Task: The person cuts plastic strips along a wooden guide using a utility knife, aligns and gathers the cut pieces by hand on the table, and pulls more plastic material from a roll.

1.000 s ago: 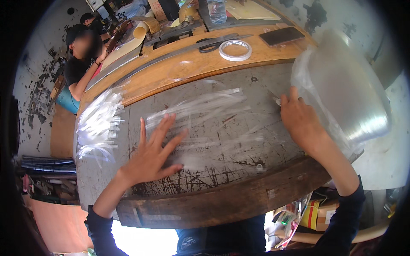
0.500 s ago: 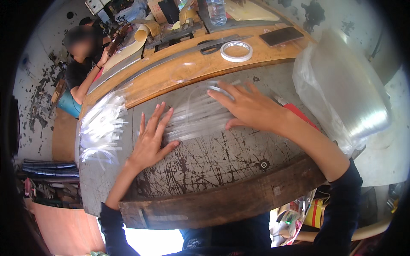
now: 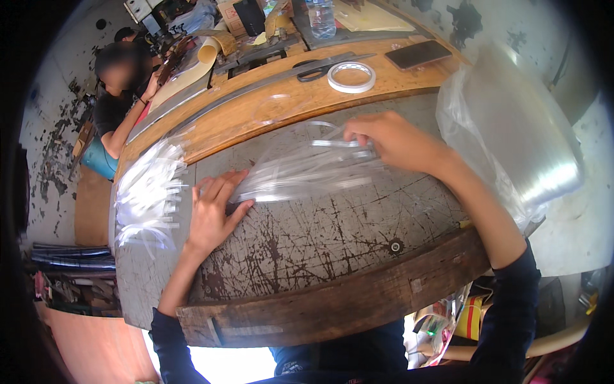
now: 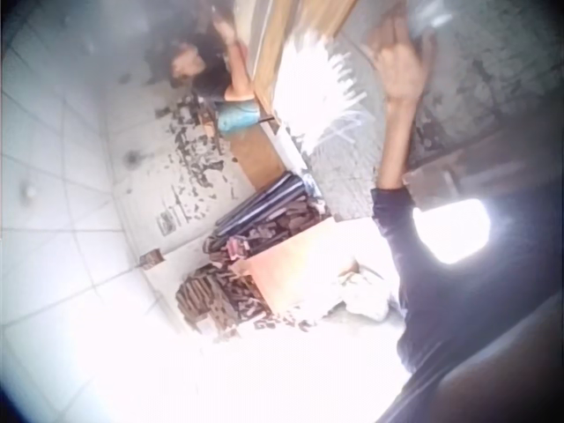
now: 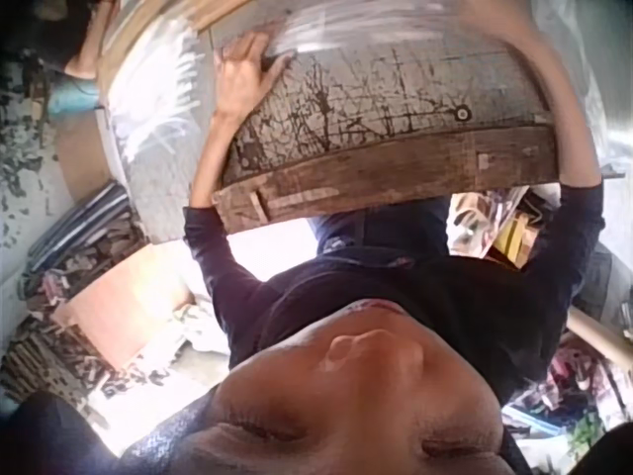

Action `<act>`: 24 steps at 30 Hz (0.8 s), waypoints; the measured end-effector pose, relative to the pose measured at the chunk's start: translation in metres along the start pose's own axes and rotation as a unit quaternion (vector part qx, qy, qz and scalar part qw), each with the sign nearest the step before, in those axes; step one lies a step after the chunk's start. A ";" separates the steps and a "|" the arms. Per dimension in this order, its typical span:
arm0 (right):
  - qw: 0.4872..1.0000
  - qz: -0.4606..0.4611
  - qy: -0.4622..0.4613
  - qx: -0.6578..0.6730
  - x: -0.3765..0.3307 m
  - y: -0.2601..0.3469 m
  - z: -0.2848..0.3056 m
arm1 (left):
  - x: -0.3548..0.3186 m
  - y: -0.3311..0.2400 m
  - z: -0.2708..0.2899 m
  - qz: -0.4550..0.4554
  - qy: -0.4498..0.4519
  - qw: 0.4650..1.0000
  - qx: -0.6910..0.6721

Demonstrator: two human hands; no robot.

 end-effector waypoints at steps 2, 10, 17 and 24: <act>0.997 -0.019 0.061 -0.035 0.001 -0.003 -0.003 | 0.003 -0.005 0.012 -0.024 -0.035 0.998 0.047; 0.989 0.079 0.009 -0.122 0.001 -0.001 -0.031 | 0.017 0.010 -0.002 -0.132 -0.010 0.991 -0.035; 0.975 -0.022 0.183 -0.120 0.004 -0.004 -0.019 | 0.014 0.014 0.005 -0.094 -0.002 0.990 -0.106; 0.983 -0.161 0.073 -0.056 -0.026 -0.007 -0.015 | 0.006 0.017 0.008 0.012 0.012 0.988 -0.152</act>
Point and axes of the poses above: each hand's wrist, its own x-axis towards the middle knuckle, its own z-axis out of the back of the hand, y = z × x, the point moved 3 cm from there along x, towards the middle knuckle, and after that the axes turned 3 degrees about -z, right-handed, at the moved point
